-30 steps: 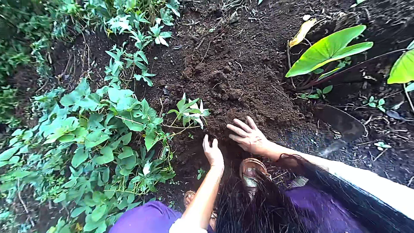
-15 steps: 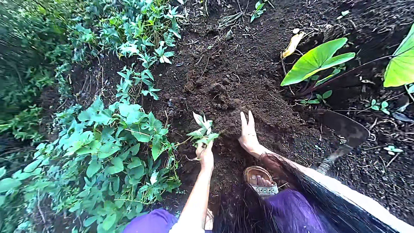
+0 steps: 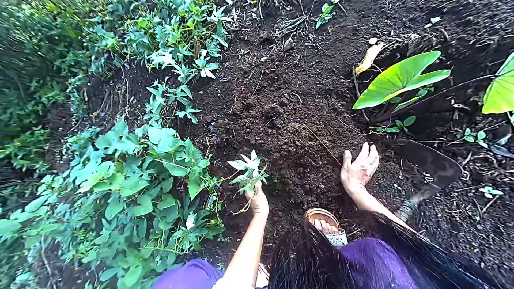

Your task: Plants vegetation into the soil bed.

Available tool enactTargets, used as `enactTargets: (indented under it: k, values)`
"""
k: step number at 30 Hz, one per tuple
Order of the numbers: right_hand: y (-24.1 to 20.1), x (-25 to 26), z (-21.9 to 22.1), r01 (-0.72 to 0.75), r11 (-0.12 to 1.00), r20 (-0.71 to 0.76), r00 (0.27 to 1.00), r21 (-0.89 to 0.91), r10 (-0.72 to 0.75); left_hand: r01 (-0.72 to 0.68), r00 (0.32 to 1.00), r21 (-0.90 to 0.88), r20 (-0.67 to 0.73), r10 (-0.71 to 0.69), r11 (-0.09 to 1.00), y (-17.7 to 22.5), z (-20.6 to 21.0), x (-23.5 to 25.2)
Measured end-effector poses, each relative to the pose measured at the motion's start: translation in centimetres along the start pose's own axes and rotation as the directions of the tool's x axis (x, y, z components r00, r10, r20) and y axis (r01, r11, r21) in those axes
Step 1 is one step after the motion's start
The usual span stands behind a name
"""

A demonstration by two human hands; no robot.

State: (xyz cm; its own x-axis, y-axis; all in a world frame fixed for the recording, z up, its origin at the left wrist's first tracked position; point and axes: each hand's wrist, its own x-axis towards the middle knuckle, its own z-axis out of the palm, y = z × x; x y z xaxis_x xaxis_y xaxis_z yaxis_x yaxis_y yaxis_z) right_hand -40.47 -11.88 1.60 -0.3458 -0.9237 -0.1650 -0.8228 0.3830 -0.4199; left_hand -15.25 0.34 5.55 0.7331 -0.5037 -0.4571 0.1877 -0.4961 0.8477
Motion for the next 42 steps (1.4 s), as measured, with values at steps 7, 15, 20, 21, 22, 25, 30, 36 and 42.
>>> enactTargets:
  k: [7, 15, 20, 21, 22, 25, 30, 36, 42]
  values:
    - [-7.7, -1.7, 1.7, 0.194, 0.954, 0.180, 0.955, 0.227, -0.237, -0.010, 0.999, -0.054, -0.040, 0.008, 0.999, -0.6, 0.2, 0.5]
    - [-8.8, -0.9, 3.7, 0.764, 0.610, 0.274, 0.553, 0.211, -0.787, -0.014, 0.997, 0.092, -0.077, 0.022, 0.996, -2.1, -1.6, 2.2]
    - [-12.4, 2.6, 0.5, 0.674, 0.712, 0.385, 0.614, 0.196, -0.688, -0.070, 0.997, 0.467, 0.053, 0.052, 0.881, -3.4, -1.1, -0.3]
    - [-13.2, 2.8, -0.4, 0.655, 0.724, 0.393, 0.620, 0.218, -0.679, -0.077, 0.995, 0.535, 0.091, 0.033, 0.841, -3.4, -0.5, -1.0]
    - [-13.8, 2.8, -1.3, 0.642, 0.730, 0.396, 0.622, 0.235, -0.675, -0.087, 0.993, 0.595, 0.121, 0.018, 0.799, -3.5, 0.0, -1.6]
    - [-14.4, 2.7, -2.2, 0.641, 0.748, 0.358, 0.666, 0.174, -0.654, -0.065, 0.994, 0.631, 0.107, -0.004, 0.773, -3.1, 0.8, -1.7]
    - [-12.4, 1.9, -0.4, 0.628, 0.779, 0.572, 0.641, -0.007, -0.512, 0.078, 0.989, 0.313, -0.142, -0.034, 0.946, -2.6, -0.5, 2.0]
    - [-12.8, 0.2, -1.4, 0.666, 0.740, 0.661, 0.600, -0.100, -0.451, 0.033, 0.995, -0.355, -0.081, -0.066, 0.934, -0.1, -0.3, 6.1]
    - [-12.3, 2.3, -0.3, 0.641, 0.762, 0.692, 0.593, -0.095, -0.412, -0.207, 0.961, -0.060, 0.175, 0.214, 0.977, -0.7, -0.6, 5.3]
